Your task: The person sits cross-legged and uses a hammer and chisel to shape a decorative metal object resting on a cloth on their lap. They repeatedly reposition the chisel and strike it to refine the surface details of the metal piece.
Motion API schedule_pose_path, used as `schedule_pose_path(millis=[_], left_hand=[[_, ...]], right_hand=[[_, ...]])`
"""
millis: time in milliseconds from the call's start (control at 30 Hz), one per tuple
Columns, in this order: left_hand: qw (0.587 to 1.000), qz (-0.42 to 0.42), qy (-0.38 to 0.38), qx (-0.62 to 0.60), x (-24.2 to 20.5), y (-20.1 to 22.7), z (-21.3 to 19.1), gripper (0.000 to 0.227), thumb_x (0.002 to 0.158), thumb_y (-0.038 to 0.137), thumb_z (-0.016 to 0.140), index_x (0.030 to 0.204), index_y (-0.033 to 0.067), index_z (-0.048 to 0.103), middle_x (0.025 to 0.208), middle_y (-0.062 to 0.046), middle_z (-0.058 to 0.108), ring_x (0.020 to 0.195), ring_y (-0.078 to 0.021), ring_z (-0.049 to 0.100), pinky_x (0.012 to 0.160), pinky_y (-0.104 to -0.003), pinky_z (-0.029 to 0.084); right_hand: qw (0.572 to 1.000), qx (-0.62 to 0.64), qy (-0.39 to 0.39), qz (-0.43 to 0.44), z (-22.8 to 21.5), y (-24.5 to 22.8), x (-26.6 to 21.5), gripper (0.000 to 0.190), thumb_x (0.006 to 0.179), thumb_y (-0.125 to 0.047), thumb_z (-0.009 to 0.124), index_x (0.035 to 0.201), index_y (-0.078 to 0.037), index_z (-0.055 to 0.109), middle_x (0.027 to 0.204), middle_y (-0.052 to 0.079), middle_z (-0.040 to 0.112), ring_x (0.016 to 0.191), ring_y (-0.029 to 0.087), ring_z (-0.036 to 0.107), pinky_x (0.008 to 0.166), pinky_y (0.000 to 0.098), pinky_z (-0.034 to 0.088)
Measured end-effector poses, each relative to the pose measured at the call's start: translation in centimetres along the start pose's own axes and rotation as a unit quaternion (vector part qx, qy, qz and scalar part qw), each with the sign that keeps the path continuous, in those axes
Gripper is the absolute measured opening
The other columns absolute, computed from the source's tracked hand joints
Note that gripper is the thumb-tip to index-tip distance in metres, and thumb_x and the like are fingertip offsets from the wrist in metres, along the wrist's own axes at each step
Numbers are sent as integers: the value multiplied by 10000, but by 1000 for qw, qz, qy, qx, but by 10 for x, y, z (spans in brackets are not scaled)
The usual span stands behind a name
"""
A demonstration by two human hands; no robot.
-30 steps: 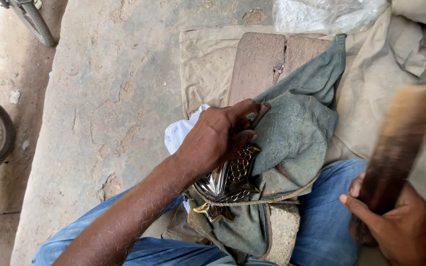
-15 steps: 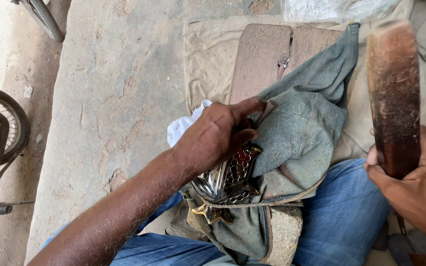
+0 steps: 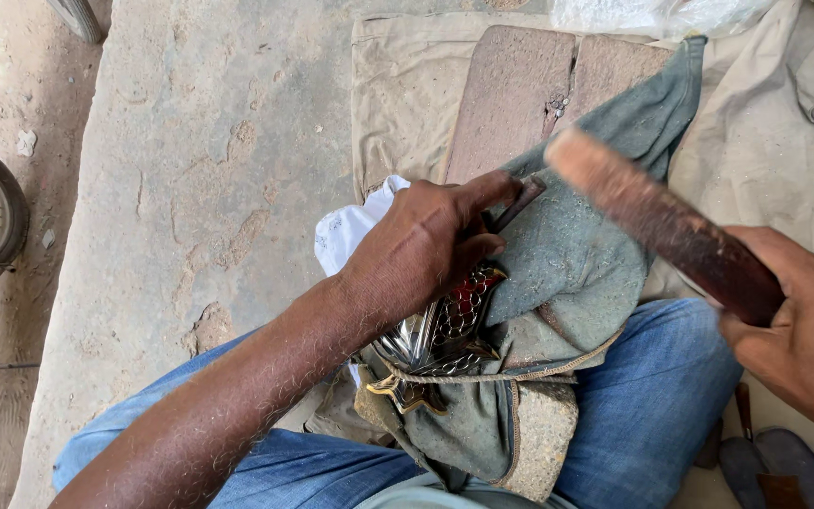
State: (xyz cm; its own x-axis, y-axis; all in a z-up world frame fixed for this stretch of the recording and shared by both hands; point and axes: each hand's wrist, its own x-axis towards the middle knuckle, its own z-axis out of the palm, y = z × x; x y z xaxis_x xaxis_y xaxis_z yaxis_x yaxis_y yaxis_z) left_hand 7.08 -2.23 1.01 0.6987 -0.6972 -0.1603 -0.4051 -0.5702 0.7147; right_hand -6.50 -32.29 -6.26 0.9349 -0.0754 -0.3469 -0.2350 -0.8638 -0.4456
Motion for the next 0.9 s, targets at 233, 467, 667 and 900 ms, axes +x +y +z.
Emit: schedule_pose_path(millis=[233,467,667,900], left_hand=[[1000,28,3,-6,-4,-4,2,443,942,100,668,1377,92,583,878,-114,782,753,-197,768,703,-340,631],[998,49,37,-9,-4,-8,5,416,957,121,688,1359,74,589,922,-131,775,795,-222,771,730,-353,628],[998,37,44,-20,-10,-11,7,364,958,122,690,1307,71,602,922,-130,770,799,-232,771,725,-367,617],[996,53,77,-1,-14,-9,7,373,944,113,701,1301,63,605,908,-158,751,773,-271,745,697,-406,593]], right_hand=[[991,117,58,-23,0,-5,3,558,777,133,715,1310,6,611,918,147,709,741,201,712,656,331,585],[982,167,85,-23,11,8,3,415,899,84,701,1288,-11,588,851,149,686,692,199,712,597,333,587],[975,177,135,-15,9,1,9,505,807,101,720,1283,12,577,950,163,688,790,210,708,666,364,595],[962,207,173,-45,1,-4,12,501,793,110,721,1259,30,558,916,153,656,789,181,662,687,308,548]])
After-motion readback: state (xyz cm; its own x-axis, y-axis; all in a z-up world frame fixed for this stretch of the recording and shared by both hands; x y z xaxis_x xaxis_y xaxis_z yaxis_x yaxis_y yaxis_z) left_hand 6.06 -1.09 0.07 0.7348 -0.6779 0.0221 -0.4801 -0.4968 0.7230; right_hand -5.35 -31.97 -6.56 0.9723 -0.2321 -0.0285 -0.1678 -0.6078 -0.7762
